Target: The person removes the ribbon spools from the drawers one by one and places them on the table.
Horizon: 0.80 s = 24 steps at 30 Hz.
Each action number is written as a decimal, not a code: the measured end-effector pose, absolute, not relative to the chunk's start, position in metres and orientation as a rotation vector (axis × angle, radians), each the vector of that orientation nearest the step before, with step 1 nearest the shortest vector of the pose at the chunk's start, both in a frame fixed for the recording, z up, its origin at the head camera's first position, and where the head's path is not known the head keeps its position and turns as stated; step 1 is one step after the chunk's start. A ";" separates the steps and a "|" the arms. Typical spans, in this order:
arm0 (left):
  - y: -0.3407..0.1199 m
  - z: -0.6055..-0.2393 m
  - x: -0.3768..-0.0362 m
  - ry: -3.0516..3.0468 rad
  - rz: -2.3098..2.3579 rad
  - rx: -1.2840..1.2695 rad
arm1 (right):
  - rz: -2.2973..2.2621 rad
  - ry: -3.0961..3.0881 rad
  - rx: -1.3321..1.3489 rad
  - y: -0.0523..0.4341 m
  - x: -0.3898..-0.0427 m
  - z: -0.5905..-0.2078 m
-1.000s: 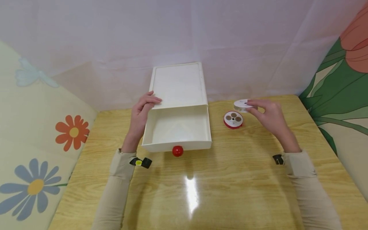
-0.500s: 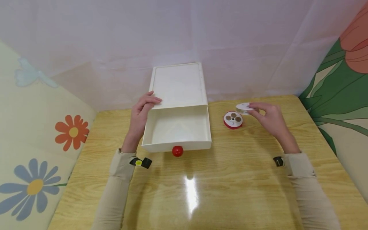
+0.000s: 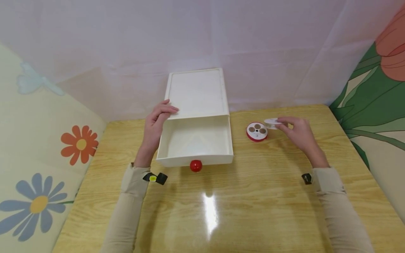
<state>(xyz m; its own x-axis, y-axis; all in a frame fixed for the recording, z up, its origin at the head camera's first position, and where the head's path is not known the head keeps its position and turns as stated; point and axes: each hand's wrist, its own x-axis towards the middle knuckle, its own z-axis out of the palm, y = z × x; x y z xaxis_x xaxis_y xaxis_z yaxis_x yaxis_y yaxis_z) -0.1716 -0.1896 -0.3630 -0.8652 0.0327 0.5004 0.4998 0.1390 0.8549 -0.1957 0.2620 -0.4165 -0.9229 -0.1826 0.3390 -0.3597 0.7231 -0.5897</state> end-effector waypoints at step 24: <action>-0.189 -0.363 -0.173 -2.049 -1.769 -0.537 | 1.028 -2.827 0.451 0.287 -0.208 -0.444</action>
